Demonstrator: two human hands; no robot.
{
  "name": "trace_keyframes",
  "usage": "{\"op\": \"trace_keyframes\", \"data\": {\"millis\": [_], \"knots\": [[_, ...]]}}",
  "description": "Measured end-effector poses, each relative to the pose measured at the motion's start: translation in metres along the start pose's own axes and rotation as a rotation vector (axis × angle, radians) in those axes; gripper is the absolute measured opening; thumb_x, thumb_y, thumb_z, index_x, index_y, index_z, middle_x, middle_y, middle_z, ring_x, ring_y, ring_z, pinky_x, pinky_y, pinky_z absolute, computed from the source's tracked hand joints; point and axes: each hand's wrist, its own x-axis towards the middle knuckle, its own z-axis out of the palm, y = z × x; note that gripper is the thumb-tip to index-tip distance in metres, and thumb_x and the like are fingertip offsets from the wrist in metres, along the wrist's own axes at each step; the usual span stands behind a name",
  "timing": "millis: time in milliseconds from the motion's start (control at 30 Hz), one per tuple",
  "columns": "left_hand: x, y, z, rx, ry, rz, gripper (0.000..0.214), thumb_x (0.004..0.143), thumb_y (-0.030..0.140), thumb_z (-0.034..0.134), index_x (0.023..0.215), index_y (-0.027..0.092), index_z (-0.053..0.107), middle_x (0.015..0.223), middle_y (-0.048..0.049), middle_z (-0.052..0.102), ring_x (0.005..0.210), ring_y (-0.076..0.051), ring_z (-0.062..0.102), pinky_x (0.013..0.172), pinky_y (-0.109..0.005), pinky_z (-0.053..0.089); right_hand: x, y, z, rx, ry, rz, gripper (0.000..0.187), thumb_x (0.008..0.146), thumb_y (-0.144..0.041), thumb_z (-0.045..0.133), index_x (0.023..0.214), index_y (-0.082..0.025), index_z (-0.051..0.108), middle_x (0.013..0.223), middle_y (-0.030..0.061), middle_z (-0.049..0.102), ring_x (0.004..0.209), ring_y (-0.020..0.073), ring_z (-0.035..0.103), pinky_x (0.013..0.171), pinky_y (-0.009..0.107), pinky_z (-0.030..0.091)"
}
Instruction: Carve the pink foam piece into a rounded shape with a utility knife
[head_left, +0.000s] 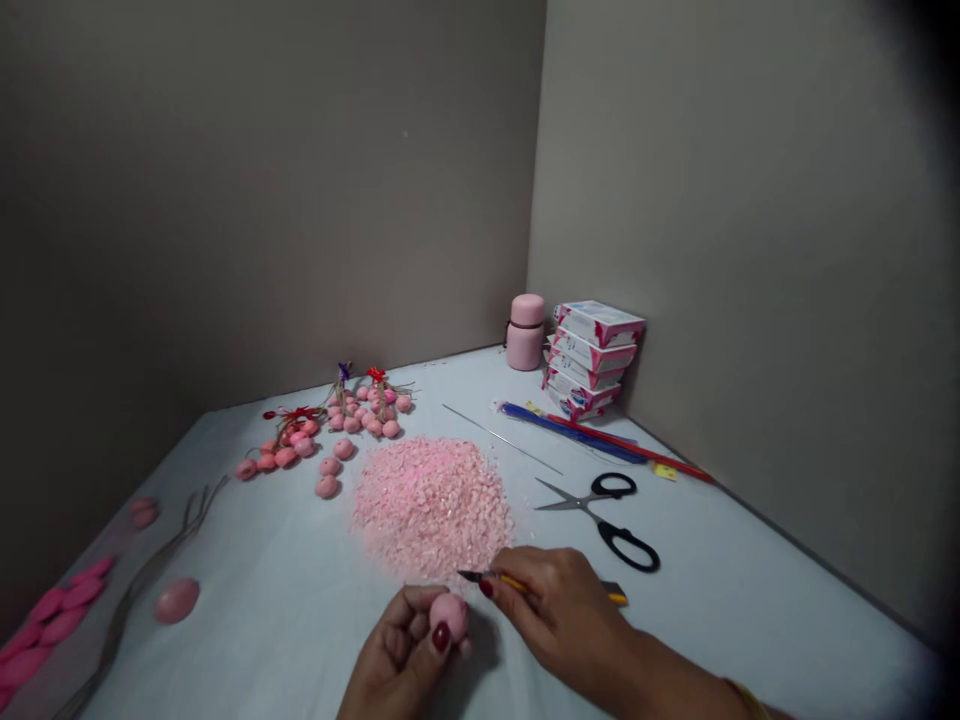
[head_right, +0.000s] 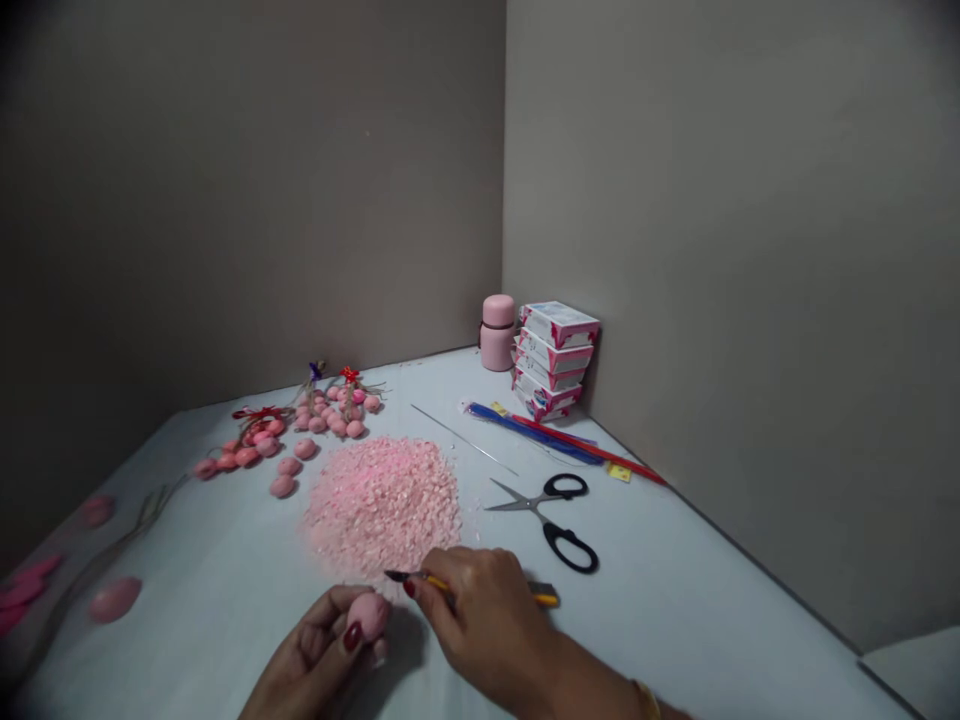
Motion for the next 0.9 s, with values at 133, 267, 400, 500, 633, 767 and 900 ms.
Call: {"op": "trace_keyframes", "data": {"millis": [133,267,400,500,633,767,900], "knots": [[0.005,-0.004,-0.003,-0.047,0.052,0.089,0.032,0.052,0.031,0.089,0.08,0.021,0.077,0.07,-0.0015,0.077,0.067,-0.012,0.066,0.069,-0.023,0.052,-0.001,-0.002,0.002,-0.007,-0.019,-0.006,0.03,0.094,-0.03,0.042,0.068,-0.021,0.054,0.065,-0.0006,0.062,0.06,0.014,0.057,0.056,0.024,0.031],[0.006,-0.009,-0.007,-0.015,0.071,0.097,0.037,0.049,0.029,0.091,0.082,0.021,0.078,0.075,-0.004,0.079,0.073,-0.015,0.069,0.072,-0.024,0.052,-0.001,-0.003,0.001,0.027,0.002,0.015,0.033,0.096,-0.032,0.04,0.068,-0.02,0.055,0.063,-0.0012,0.061,0.057,0.0129,0.055,0.056,0.023,0.031],[0.003,-0.01,-0.007,0.092,0.088,0.154,0.035,0.056,0.037,0.086,0.086,0.02,0.077,0.079,-0.0053,0.078,0.074,-0.016,0.066,0.071,-0.025,0.049,-0.004,-0.004,0.001,0.033,0.009,-0.052,0.031,0.096,-0.029,0.041,0.068,-0.02,0.054,0.064,-0.0017,0.06,0.058,0.0124,0.054,0.056,0.023,0.032],[0.002,-0.01,-0.007,0.155,0.094,0.159,0.035,0.058,0.041,0.084,0.085,0.02,0.076,0.073,-0.0035,0.075,0.066,-0.015,0.063,0.064,-0.025,0.047,-0.007,-0.005,0.003,0.043,-0.015,-0.101,0.027,0.094,-0.025,0.042,0.07,-0.02,0.054,0.066,-0.0015,0.061,0.059,0.0124,0.054,0.056,0.023,0.032],[0.001,-0.012,-0.008,0.251,0.077,0.218,0.029,0.063,0.041,0.081,0.078,0.018,0.072,0.07,-0.0025,0.072,0.064,-0.014,0.06,0.059,-0.023,0.045,-0.006,-0.005,0.003,0.034,-0.022,-0.09,0.028,0.093,-0.026,0.042,0.068,-0.02,0.053,0.065,-0.0011,0.06,0.058,0.0124,0.053,0.055,0.023,0.032],[0.0,-0.014,-0.007,0.278,0.1,0.274,0.024,0.064,0.037,0.081,0.072,0.019,0.068,0.066,-0.0002,0.071,0.062,-0.012,0.061,0.059,-0.021,0.047,-0.005,-0.008,0.001,0.054,-0.023,-0.107,0.029,0.093,-0.026,0.041,0.067,-0.02,0.052,0.062,-0.0012,0.059,0.056,0.012,0.052,0.054,0.023,0.031],[-0.003,-0.013,-0.003,0.372,0.149,0.341,0.026,0.062,0.04,0.081,0.071,0.02,0.068,0.066,-0.0011,0.072,0.064,-0.015,0.066,0.062,-0.022,0.051,-0.007,-0.014,0.002,0.083,-0.042,-0.18,0.027,0.091,-0.029,0.043,0.071,-0.019,0.057,0.063,-0.0006,0.062,0.055,0.0121,0.055,0.052,0.023,0.031]]}}
